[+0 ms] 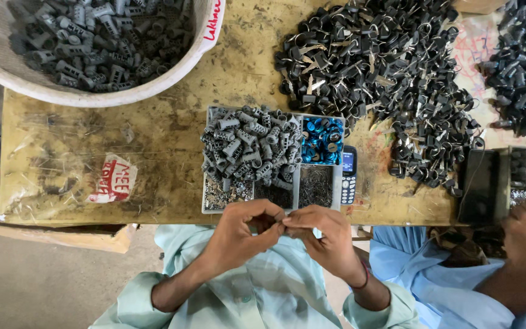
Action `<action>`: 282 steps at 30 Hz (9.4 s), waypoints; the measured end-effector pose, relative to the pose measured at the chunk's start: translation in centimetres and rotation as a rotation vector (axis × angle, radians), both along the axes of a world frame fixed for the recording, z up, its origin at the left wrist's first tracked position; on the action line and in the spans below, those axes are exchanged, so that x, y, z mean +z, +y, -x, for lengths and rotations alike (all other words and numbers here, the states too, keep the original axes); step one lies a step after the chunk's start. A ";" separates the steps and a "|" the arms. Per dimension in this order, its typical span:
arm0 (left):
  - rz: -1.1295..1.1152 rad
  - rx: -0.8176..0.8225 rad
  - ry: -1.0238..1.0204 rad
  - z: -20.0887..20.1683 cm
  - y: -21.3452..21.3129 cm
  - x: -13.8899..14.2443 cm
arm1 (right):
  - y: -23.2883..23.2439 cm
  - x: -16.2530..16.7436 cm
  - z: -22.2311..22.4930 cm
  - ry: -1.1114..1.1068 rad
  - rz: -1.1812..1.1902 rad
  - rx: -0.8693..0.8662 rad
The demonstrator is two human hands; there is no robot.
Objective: The person sits at a workbench assembling small connector parts. They pick a blue metal cap from a compartment tray, insert a small screw into it by hand, press the cap onto a grey ribbed plastic body, and place the finished assembly aside, repeating the cycle with new parts.
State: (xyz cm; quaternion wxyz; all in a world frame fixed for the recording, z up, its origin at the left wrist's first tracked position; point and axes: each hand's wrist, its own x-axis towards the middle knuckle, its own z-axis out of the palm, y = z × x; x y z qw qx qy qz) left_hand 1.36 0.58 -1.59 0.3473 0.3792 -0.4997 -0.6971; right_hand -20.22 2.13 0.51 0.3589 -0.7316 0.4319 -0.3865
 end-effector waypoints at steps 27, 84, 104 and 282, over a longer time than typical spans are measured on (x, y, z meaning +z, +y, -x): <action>-0.291 0.055 0.279 -0.6 -1.4 1.3 | -2.0 2.6 -0.7 0.159 -0.187 0.020; 1.166 -0.020 -0.400 -1.6 -2.6 2.5 | -1.8 2.1 1.6 -0.292 -0.584 -0.078; 0.898 0.071 -0.246 -0.8 -0.5 1.9 | -2.5 0.8 0.9 -0.568 -0.945 0.366; 0.549 0.271 -0.680 -4.4 -0.3 0.7 | -4.7 0.5 -1.7 0.553 -0.010 0.053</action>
